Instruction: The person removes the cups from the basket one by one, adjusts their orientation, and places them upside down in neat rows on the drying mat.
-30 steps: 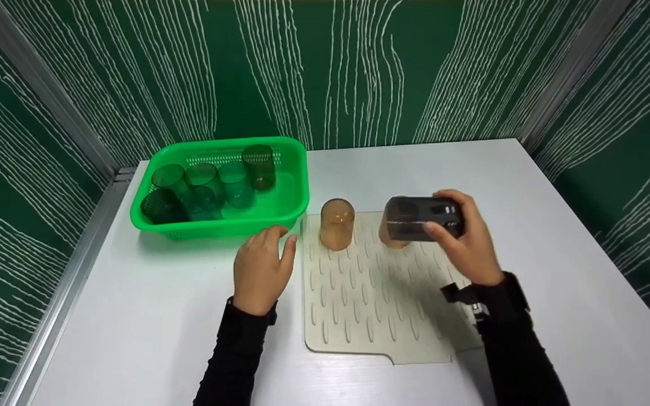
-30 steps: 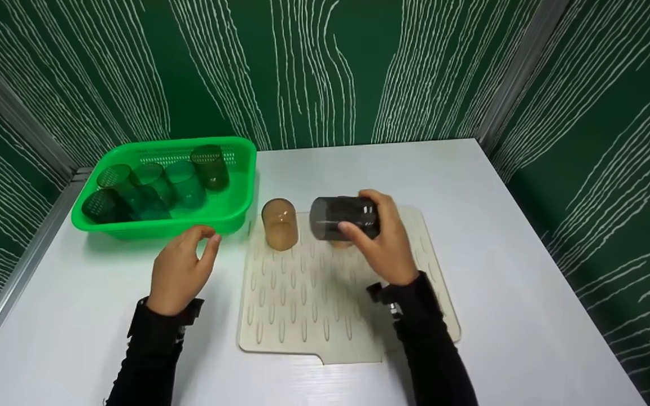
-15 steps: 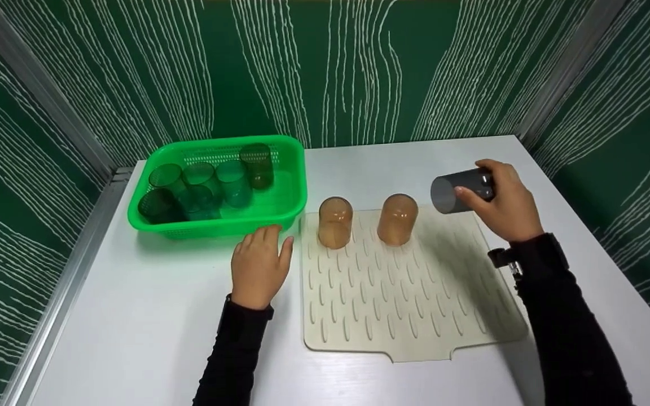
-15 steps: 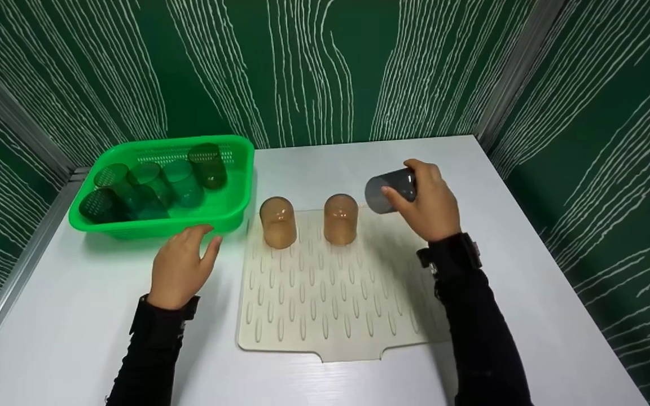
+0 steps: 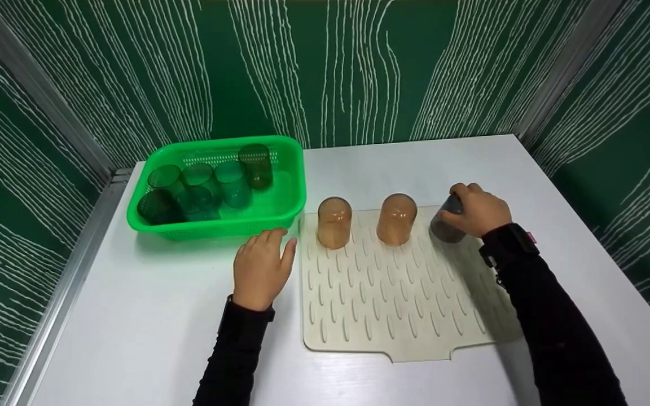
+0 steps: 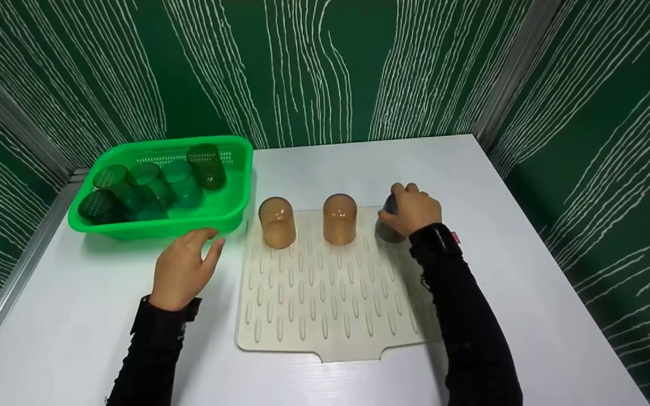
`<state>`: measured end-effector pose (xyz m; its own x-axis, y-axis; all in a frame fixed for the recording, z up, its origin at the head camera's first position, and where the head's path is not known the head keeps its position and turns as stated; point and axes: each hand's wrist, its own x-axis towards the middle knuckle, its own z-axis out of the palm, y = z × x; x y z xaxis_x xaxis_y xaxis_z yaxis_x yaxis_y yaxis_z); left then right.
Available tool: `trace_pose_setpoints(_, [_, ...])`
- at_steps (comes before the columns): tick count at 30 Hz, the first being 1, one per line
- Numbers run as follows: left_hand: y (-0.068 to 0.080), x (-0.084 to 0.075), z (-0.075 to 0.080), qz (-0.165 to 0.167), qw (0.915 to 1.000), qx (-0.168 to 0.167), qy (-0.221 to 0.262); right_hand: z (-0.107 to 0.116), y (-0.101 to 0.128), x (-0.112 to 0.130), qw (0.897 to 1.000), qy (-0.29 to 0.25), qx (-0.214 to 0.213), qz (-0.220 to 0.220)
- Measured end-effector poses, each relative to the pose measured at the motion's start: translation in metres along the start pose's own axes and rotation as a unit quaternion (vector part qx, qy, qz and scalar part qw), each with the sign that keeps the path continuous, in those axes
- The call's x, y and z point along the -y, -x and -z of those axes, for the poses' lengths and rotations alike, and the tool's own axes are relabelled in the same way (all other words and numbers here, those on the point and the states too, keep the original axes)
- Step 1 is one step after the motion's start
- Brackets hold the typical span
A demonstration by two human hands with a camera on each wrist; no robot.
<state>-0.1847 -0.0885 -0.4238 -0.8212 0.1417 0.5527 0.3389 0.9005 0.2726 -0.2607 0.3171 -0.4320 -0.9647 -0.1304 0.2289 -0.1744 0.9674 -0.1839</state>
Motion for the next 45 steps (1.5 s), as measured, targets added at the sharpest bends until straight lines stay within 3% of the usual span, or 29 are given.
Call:
trace_pose_setpoints(6, [0.0, -0.002, 0.001, -0.01, 0.9998, -0.018, 0.0, -0.008, -0.003, -0.009, 1.0, 0.016, 0.013, -0.019])
trace_pose_setpoints(17, [0.001, -0.002, -0.001, -0.009, 0.9999, -0.006, 0.008, -0.016, -0.006, -0.009, 0.999, 0.029, 0.012, -0.023])
trace_pose_setpoints(45, [0.0, -0.003, 0.001, -0.006, 0.9999, -0.003, 0.009, -0.015, -0.004, -0.004, 0.999, 0.0, 0.018, -0.03])
